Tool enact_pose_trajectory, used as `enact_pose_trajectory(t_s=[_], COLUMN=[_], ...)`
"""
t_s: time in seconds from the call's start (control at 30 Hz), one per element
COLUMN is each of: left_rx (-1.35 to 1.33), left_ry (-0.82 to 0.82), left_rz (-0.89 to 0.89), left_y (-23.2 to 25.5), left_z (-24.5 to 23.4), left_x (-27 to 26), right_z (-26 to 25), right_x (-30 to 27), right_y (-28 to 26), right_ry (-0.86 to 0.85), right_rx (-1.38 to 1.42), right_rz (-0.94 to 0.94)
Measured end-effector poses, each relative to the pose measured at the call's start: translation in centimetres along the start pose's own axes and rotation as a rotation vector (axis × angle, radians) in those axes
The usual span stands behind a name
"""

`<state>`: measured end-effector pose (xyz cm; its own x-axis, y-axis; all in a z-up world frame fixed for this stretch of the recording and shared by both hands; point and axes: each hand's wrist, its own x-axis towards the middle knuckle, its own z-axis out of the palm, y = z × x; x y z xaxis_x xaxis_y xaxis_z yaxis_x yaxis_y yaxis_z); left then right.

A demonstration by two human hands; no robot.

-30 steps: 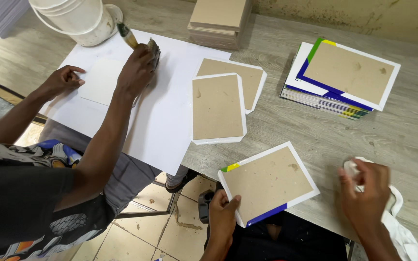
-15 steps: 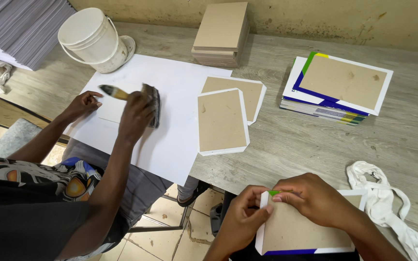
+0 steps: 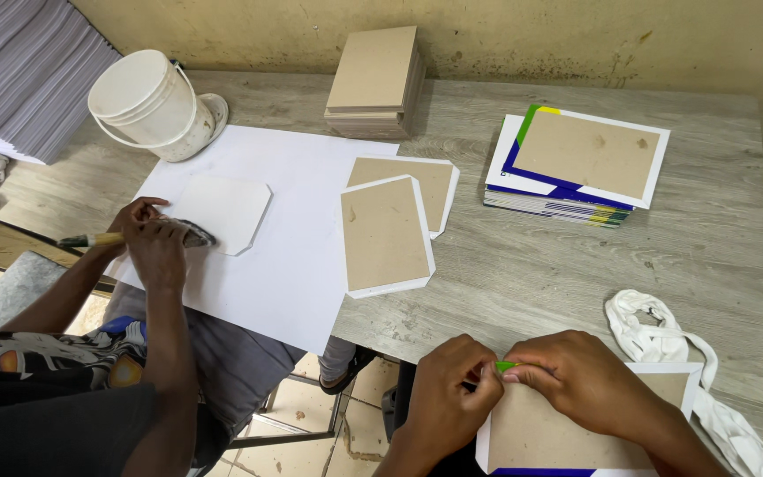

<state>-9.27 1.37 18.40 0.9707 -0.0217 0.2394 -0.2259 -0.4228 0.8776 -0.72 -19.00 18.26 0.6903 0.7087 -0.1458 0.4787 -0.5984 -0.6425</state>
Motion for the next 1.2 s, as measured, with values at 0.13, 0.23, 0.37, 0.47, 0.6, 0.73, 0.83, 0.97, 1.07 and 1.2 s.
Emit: enact_pose_trajectory(t_s=[0.13, 0.23, 0.37, 0.47, 0.6, 0.73, 0.83, 0.97, 1.07, 1.2], left_rx=[0.208, 0.045, -0.295, -0.396, -0.444, -0.610, -0.648, -0.559, -0.472, -0.296], left_ry=[0.140, 0.104, 0.116, 0.053, -0.020, -0.041, -0.076, -0.041, -0.034, -0.015], left_rz=[0.322, 0.236, -0.246, -0.421, -0.474, -0.563, -0.618, -0.615, -0.634, -0.507], left_y=[0.2, 1.0, 0.2, -0.8, -1.8, -1.2, 0.2, 0.3, -0.2, 1.0], left_z=[0.3, 0.4, 2.4, 3.1, 3.4, 3.4, 2.9, 3.4, 4.1, 4.0], left_x=[0.2, 0.1, -0.1, -0.6, -1.0, -0.9, -0.3, 0.3, 0.0, 0.0], right_z=[-0.1, 0.1, 1.0, 0.6, -0.3, -0.7, -1.0, -1.2, -1.2, -0.8], right_x=[-0.6, -0.9, -1.0, -1.3, -1.7, -1.9, -2.0, -2.2, -2.5, -2.4], right_y=[0.4, 1.3, 2.1, 1.7, 1.0, 1.1, 1.2, 1.0, 0.9, 1.5], right_ry=[0.057, 0.075, 0.100, 0.089, 0.068, 0.050, 0.037, 0.020, 0.029, -0.008], right_rx=[0.002, -0.032, -0.048, -0.026, 0.038, 0.085, 0.112, 0.108, 0.150, 0.372], right_rz=[0.086, 0.082, 0.049, 0.086, 0.127, 0.097, 0.109, 0.089, 0.128, 0.299])
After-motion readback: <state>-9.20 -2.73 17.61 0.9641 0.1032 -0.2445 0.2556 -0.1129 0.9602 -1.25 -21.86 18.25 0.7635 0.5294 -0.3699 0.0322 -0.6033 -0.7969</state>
